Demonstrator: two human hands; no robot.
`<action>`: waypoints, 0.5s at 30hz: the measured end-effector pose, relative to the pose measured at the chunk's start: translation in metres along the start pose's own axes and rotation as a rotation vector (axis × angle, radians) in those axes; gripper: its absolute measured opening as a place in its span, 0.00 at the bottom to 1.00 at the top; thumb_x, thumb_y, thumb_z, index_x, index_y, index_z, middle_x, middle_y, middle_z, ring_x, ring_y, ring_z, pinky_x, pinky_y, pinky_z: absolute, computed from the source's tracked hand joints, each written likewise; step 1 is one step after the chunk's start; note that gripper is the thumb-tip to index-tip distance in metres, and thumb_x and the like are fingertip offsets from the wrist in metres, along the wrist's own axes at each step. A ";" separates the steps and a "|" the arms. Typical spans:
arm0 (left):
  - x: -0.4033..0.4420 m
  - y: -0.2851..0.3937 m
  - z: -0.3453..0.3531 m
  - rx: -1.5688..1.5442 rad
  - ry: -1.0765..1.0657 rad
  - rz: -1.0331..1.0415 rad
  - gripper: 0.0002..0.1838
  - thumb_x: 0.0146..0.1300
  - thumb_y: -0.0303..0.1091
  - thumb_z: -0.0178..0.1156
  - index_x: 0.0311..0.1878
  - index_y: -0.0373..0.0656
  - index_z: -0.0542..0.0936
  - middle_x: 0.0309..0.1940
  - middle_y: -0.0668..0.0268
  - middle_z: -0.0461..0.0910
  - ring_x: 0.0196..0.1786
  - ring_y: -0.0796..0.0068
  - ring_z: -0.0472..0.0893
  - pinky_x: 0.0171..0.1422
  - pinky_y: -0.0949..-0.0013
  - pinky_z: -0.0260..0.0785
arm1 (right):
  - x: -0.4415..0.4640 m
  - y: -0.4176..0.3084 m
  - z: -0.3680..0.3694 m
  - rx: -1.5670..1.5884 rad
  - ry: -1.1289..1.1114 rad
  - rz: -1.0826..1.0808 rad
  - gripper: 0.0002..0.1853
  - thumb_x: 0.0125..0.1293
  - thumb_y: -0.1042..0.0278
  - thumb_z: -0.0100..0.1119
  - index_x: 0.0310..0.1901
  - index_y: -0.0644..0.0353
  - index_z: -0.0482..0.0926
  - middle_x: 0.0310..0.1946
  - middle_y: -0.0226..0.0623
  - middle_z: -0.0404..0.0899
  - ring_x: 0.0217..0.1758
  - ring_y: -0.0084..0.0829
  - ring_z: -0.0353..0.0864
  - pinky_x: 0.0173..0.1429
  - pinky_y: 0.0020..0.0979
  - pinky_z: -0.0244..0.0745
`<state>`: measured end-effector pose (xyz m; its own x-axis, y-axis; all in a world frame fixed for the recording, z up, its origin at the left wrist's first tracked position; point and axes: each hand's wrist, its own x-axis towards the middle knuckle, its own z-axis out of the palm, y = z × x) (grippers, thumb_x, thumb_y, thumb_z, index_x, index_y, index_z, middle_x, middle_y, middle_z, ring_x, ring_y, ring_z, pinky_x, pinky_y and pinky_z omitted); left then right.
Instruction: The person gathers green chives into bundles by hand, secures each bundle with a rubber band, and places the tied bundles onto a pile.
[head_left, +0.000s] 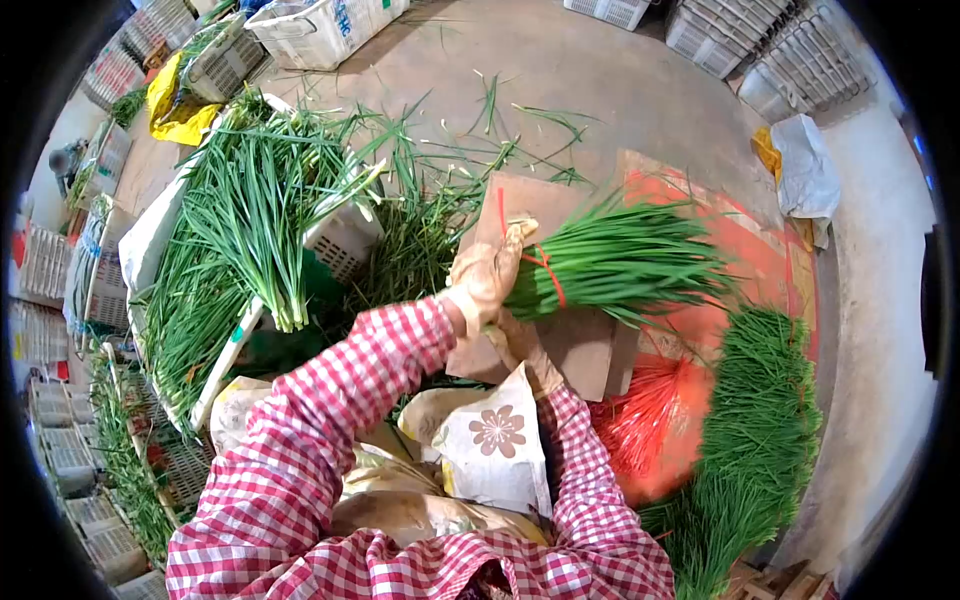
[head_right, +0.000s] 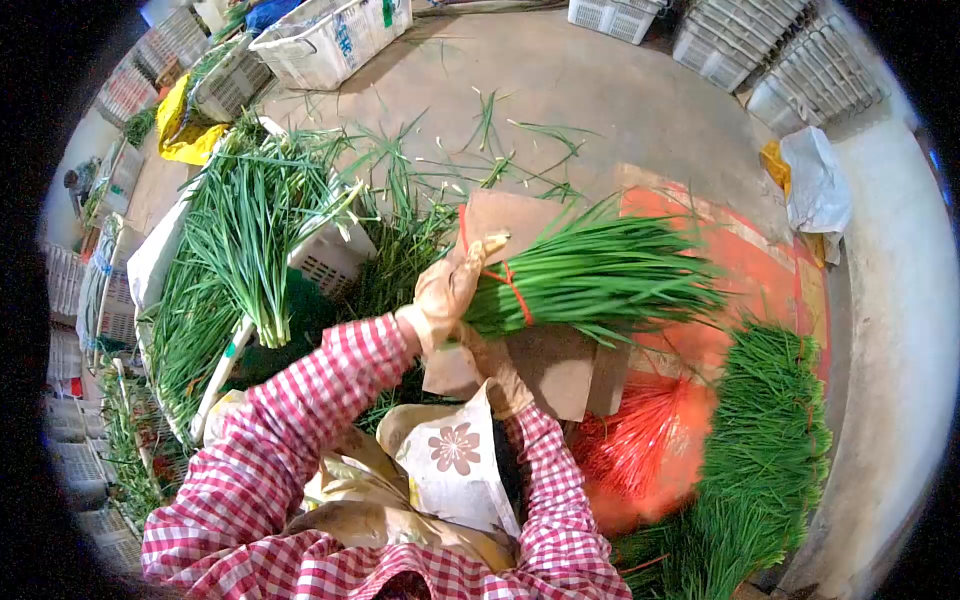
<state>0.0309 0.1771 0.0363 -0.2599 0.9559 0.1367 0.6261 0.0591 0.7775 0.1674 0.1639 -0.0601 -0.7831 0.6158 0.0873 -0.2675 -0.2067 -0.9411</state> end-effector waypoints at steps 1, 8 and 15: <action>0.007 -0.005 0.000 -0.133 -0.083 -0.033 0.23 0.74 0.45 0.35 0.63 0.47 0.70 0.45 0.63 0.78 0.39 0.71 0.72 0.47 0.68 0.65 | -0.002 0.001 -0.001 0.124 -0.087 0.047 0.30 0.68 0.55 0.52 0.67 0.60 0.60 0.64 0.43 0.65 0.64 0.37 0.68 0.67 0.37 0.64; 0.024 -0.019 -0.005 -0.778 -0.409 -0.145 0.30 0.73 0.57 0.26 0.74 0.57 0.53 0.73 0.66 0.53 0.76 0.63 0.47 0.76 0.60 0.39 | -0.005 -0.149 -0.022 -0.284 0.213 0.302 0.17 0.68 0.58 0.50 0.44 0.64 0.79 0.34 0.34 0.83 0.30 0.21 0.80 0.32 0.18 0.73; 0.019 -0.010 -0.006 -0.844 -0.373 -0.076 0.31 0.74 0.54 0.31 0.74 0.49 0.50 0.73 0.68 0.52 0.74 0.72 0.49 0.76 0.69 0.38 | 0.069 -0.108 -0.011 -1.157 0.323 -0.070 0.12 0.66 0.59 0.54 0.42 0.60 0.77 0.31 0.45 0.81 0.28 0.43 0.81 0.34 0.37 0.75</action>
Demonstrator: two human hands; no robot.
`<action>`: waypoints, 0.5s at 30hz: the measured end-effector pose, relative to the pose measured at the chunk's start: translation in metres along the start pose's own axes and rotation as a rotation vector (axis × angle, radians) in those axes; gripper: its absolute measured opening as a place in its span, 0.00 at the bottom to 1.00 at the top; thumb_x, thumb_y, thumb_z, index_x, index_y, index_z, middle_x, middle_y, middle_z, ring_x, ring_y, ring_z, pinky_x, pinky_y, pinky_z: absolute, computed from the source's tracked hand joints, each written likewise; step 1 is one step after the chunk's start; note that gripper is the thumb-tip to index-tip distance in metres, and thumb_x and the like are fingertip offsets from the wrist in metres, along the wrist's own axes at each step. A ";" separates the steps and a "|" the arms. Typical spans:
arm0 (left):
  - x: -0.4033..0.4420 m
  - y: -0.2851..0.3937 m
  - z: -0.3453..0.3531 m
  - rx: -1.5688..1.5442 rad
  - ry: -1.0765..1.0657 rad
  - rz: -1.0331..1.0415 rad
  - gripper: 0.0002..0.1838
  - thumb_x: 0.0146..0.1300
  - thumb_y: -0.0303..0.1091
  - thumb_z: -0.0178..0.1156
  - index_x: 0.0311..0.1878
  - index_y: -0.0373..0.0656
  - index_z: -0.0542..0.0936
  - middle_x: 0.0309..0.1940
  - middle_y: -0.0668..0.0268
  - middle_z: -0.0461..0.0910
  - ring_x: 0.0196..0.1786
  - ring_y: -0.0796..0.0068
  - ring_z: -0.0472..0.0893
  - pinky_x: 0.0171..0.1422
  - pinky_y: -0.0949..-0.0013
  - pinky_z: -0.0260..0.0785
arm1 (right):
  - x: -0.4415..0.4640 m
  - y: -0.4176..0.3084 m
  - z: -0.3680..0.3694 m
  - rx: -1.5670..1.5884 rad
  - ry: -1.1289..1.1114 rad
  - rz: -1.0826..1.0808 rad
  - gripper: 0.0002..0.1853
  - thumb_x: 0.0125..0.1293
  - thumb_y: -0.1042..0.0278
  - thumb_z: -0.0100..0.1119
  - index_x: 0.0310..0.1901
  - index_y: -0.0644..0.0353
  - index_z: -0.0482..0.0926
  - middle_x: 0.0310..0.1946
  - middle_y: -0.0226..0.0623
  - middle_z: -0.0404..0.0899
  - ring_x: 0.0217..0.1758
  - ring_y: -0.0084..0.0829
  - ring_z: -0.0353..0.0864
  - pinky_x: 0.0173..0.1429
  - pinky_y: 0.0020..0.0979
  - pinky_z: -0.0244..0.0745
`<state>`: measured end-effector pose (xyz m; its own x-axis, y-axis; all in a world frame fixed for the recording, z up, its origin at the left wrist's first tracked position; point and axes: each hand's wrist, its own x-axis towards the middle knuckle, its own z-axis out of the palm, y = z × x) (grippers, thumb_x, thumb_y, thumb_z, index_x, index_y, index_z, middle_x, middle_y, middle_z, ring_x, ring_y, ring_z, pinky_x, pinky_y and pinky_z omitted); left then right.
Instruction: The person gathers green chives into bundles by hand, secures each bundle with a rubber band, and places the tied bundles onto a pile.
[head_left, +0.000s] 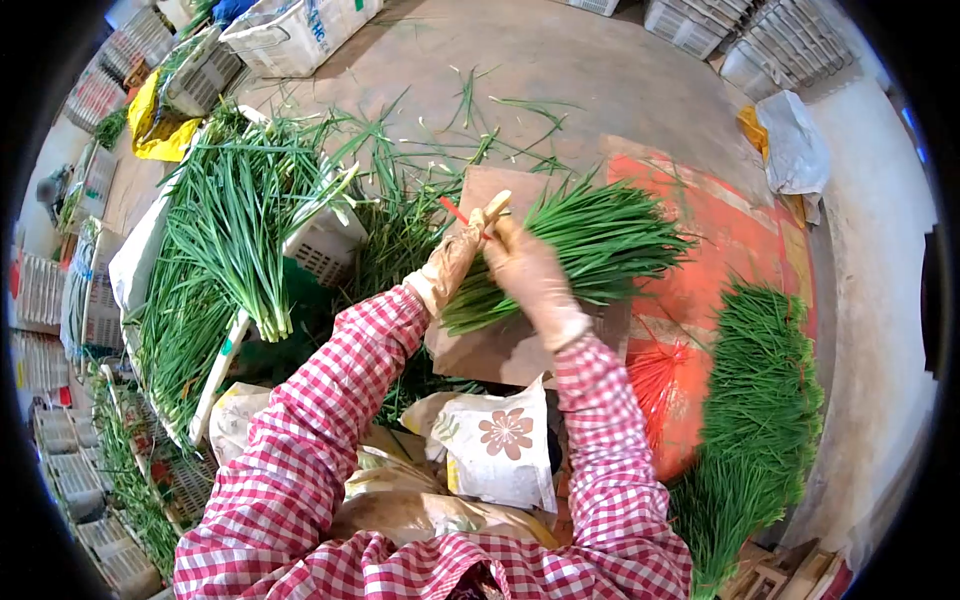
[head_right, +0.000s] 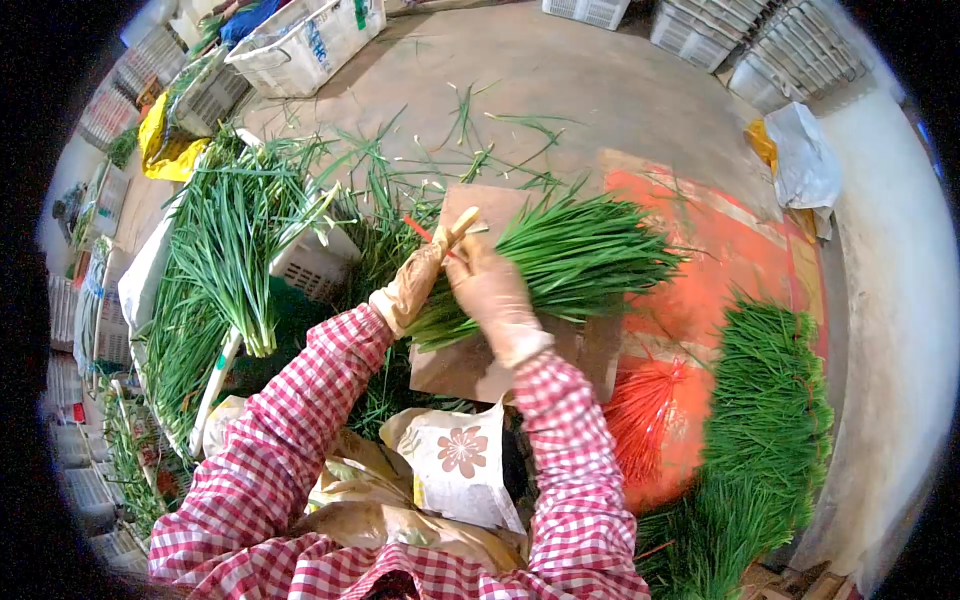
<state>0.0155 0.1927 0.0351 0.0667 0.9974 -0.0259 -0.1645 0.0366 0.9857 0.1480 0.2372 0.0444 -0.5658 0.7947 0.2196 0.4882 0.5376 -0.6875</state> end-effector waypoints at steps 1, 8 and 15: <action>0.000 -0.002 -0.001 0.023 -0.005 -0.009 0.31 0.74 0.53 0.32 0.74 0.48 0.50 0.72 0.69 0.53 0.72 0.74 0.52 0.75 0.71 0.41 | 0.000 -0.006 0.012 -0.066 0.014 0.043 0.11 0.64 0.61 0.55 0.40 0.60 0.77 0.30 0.50 0.79 0.30 0.48 0.79 0.35 0.40 0.75; -0.007 -0.011 0.000 0.370 -0.100 -0.201 0.50 0.57 0.60 0.61 0.73 0.41 0.50 0.60 0.60 0.70 0.60 0.71 0.71 0.72 0.62 0.50 | -0.011 0.026 -0.016 1.568 0.030 0.593 0.18 0.70 0.61 0.48 0.28 0.64 0.79 0.16 0.25 0.70 0.14 0.14 0.63 0.13 0.17 0.52; -0.030 -0.033 0.073 1.766 0.096 -0.152 0.56 0.49 0.54 0.64 0.71 0.32 0.45 0.68 0.44 0.54 0.71 0.45 0.54 0.73 0.44 0.43 | -0.036 -0.011 -0.007 0.998 0.167 0.425 0.12 0.65 0.66 0.53 0.29 0.62 0.81 0.23 0.31 0.80 0.26 0.21 0.74 0.28 0.22 0.67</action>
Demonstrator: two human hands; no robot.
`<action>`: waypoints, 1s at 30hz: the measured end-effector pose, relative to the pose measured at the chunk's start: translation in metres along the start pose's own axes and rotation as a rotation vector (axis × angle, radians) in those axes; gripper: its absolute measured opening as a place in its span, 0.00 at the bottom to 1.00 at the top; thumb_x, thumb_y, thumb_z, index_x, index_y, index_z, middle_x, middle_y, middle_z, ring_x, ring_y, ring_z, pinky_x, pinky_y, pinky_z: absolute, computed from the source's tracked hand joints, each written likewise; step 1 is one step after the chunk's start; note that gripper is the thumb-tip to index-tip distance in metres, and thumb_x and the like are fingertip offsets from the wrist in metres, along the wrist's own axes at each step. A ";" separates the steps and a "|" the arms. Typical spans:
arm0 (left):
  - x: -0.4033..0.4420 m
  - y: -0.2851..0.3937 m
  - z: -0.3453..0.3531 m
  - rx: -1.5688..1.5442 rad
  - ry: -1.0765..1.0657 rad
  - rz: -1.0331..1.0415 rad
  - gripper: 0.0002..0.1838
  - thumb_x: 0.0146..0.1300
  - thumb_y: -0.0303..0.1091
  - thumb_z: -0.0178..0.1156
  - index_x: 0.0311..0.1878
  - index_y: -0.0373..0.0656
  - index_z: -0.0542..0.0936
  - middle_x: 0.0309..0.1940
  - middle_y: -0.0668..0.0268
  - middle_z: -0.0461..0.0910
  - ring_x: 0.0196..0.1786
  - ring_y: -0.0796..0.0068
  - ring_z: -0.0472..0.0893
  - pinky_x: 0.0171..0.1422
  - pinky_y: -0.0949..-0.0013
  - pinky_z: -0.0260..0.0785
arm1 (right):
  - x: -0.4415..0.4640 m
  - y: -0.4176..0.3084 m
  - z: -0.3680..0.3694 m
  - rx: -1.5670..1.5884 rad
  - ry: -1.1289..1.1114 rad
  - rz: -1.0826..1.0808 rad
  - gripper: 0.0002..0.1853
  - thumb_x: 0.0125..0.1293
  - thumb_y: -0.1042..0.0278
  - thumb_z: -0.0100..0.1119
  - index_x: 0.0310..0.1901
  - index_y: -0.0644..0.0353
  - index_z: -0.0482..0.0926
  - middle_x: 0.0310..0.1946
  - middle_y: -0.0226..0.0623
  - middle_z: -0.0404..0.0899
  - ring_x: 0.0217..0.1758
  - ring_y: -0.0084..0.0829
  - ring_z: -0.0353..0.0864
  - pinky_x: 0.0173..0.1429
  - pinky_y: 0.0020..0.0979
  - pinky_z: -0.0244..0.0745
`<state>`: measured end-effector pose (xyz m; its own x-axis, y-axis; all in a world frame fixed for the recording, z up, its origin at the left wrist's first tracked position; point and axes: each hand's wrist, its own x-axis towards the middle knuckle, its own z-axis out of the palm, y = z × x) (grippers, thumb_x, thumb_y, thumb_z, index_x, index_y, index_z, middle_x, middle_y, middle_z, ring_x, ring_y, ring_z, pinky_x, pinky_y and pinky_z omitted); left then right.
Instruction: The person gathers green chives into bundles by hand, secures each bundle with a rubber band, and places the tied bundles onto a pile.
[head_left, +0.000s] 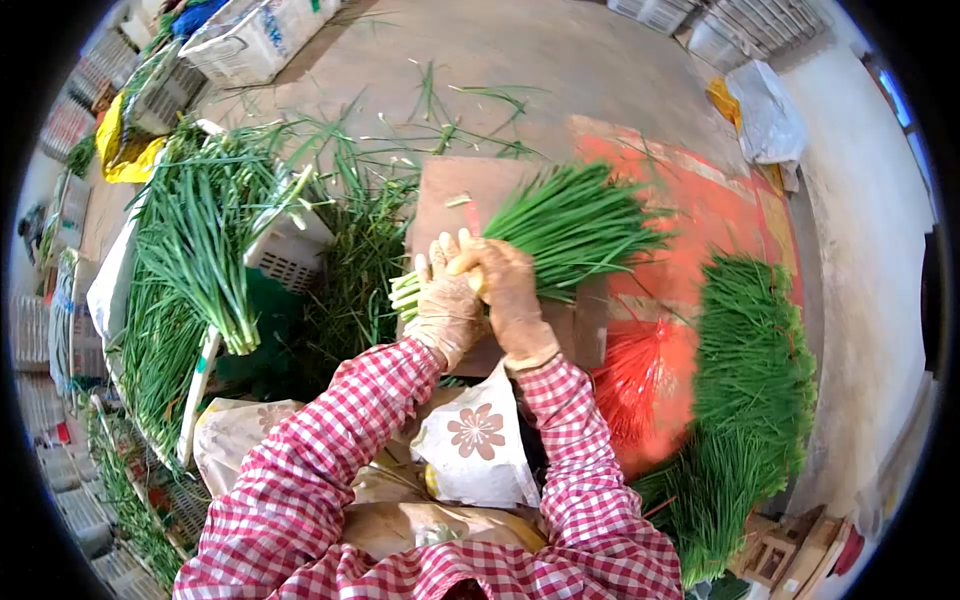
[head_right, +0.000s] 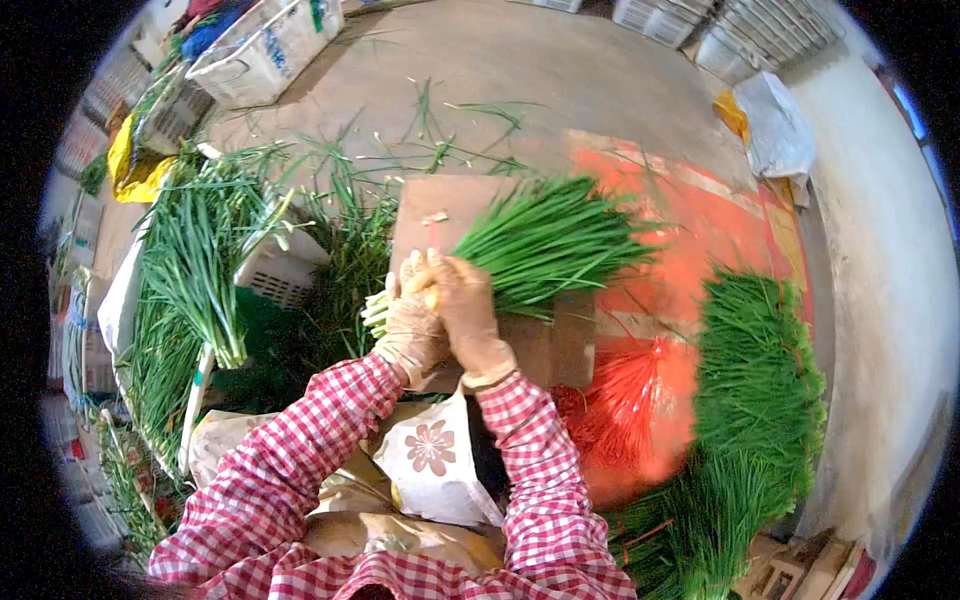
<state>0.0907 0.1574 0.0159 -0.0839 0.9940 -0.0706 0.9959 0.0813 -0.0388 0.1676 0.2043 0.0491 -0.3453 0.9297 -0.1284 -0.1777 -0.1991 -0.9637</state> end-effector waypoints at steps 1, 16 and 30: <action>-0.001 0.000 0.013 0.019 0.048 0.003 0.51 0.53 0.49 0.61 0.71 0.31 0.46 0.67 0.41 0.54 0.71 0.43 0.54 0.73 0.45 0.44 | -0.005 0.004 0.005 -0.114 0.023 -0.098 0.11 0.65 0.66 0.54 0.31 0.64 0.81 0.23 0.33 0.80 0.26 0.23 0.75 0.29 0.24 0.68; 0.010 -0.017 -0.009 -0.635 0.023 0.005 0.50 0.34 0.40 0.78 0.63 0.36 0.64 0.37 0.54 0.79 0.42 0.53 0.79 0.46 0.56 0.72 | -0.118 0.079 -0.090 -0.532 0.032 -0.273 0.28 0.65 0.59 0.55 0.65 0.57 0.64 0.54 0.42 0.75 0.56 0.36 0.76 0.59 0.34 0.70; -0.003 -0.061 0.013 -0.283 -0.068 0.039 0.67 0.32 0.49 0.79 0.72 0.42 0.46 0.62 0.45 0.66 0.63 0.48 0.68 0.64 0.47 0.62 | -0.232 0.114 -0.116 -0.581 0.403 0.083 0.18 0.64 0.59 0.57 0.52 0.60 0.76 0.40 0.44 0.82 0.43 0.38 0.82 0.47 0.34 0.74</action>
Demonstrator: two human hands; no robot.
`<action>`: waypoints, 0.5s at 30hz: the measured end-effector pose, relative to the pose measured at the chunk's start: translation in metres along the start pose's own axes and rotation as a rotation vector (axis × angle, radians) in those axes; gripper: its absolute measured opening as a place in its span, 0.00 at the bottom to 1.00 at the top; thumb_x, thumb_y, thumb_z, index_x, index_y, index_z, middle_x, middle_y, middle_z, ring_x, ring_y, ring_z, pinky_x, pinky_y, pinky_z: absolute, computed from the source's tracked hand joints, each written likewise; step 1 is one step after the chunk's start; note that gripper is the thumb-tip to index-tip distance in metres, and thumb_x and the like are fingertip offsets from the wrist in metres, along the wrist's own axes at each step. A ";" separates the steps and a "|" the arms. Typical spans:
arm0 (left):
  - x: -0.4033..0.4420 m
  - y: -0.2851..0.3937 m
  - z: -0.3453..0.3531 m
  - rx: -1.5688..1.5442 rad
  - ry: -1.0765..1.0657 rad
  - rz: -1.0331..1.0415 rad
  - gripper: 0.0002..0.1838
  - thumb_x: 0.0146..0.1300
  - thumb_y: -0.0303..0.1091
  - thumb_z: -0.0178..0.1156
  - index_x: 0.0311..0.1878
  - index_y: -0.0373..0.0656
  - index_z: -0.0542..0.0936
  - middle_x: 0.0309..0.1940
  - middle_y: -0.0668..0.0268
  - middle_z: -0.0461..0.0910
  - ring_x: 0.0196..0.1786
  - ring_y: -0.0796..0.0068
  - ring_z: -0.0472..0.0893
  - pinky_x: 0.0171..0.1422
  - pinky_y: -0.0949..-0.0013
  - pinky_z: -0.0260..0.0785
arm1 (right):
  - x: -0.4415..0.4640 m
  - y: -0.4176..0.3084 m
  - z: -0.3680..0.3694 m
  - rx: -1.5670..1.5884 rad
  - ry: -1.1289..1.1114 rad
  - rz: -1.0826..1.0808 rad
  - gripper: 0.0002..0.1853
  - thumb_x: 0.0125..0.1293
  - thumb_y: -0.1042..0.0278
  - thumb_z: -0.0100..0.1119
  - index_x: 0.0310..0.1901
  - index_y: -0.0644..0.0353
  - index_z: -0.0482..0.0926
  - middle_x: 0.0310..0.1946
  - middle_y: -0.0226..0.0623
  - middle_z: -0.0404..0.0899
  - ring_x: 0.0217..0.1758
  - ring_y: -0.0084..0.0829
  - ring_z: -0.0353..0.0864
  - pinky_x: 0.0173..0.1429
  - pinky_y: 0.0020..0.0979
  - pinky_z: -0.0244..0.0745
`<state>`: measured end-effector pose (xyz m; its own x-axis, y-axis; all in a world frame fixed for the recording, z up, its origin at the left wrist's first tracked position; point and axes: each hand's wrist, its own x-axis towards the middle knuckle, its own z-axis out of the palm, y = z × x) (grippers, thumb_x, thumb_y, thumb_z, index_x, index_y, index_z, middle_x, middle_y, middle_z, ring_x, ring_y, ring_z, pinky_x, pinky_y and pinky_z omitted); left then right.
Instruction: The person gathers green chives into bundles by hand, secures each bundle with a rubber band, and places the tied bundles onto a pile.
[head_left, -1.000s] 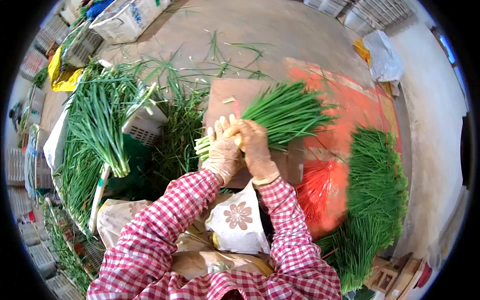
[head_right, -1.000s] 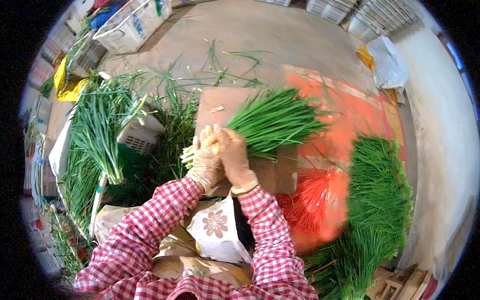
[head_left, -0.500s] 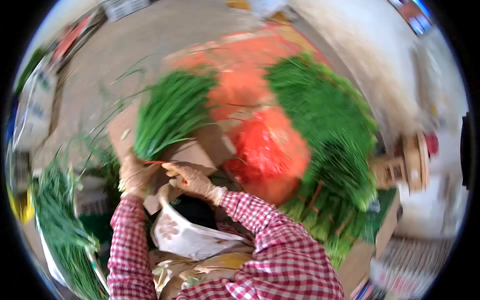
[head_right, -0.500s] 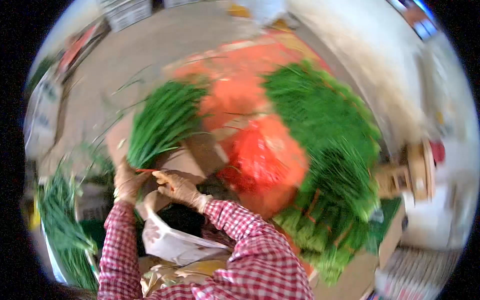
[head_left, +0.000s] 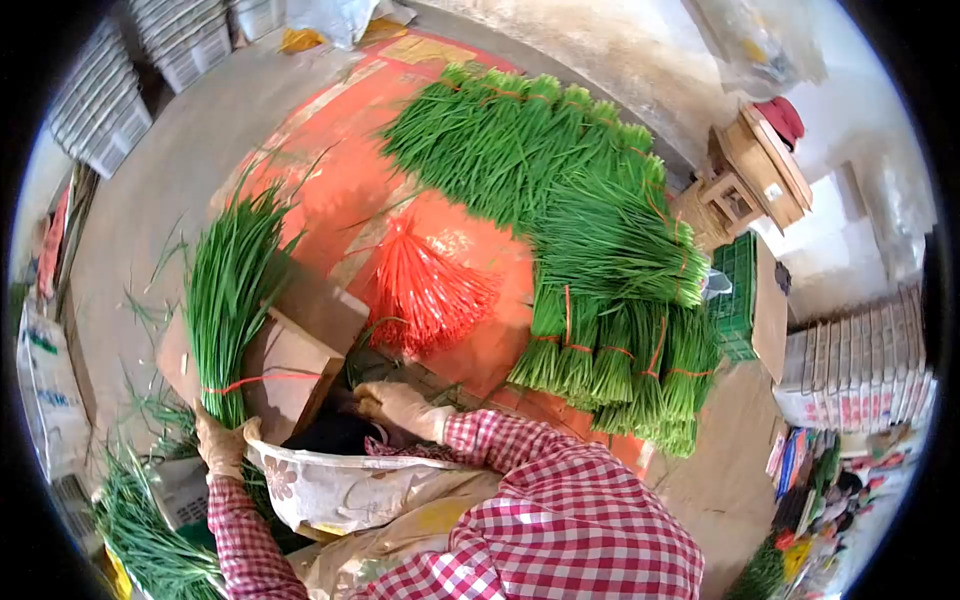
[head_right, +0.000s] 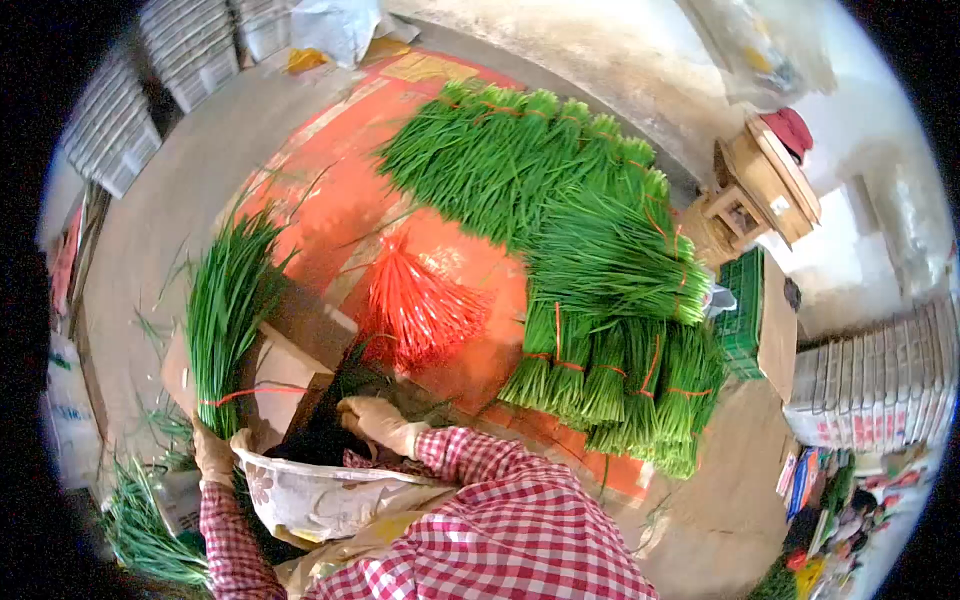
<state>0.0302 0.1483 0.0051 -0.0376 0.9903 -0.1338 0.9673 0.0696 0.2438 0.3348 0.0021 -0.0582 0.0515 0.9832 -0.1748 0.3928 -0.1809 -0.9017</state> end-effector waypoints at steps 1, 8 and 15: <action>-0.002 0.001 0.002 -0.055 0.015 -0.010 0.66 0.31 0.48 0.79 0.72 0.41 0.48 0.60 0.44 0.67 0.62 0.48 0.69 0.62 0.51 0.65 | 0.001 -0.001 0.008 -0.011 0.005 -0.008 0.18 0.63 0.60 0.58 0.51 0.60 0.76 0.40 0.44 0.82 0.44 0.37 0.82 0.48 0.34 0.74; 0.011 0.011 -0.024 0.117 -0.009 -0.001 0.51 0.31 0.46 0.79 0.59 0.36 0.65 0.49 0.46 0.75 0.52 0.49 0.77 0.54 0.56 0.72 | -0.019 -0.045 -0.010 -0.101 -0.273 -0.001 0.18 0.61 0.59 0.49 0.46 0.61 0.79 0.42 0.50 0.80 0.47 0.50 0.79 0.53 0.44 0.72; 0.039 0.047 -0.114 0.567 0.258 0.522 0.44 0.41 0.37 0.70 0.62 0.31 0.62 0.39 0.53 0.75 0.42 0.55 0.76 0.47 0.58 0.70 | -0.024 -0.106 -0.042 -0.119 -0.014 -0.280 0.21 0.62 0.61 0.51 0.54 0.64 0.71 0.39 0.53 0.78 0.44 0.50 0.78 0.50 0.44 0.72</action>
<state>0.0452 0.2042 0.1210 0.4643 0.8794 0.1050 0.8531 -0.4123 -0.3197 0.3306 -0.0019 0.0578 -0.0865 0.9939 0.0680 0.4945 0.1021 -0.8632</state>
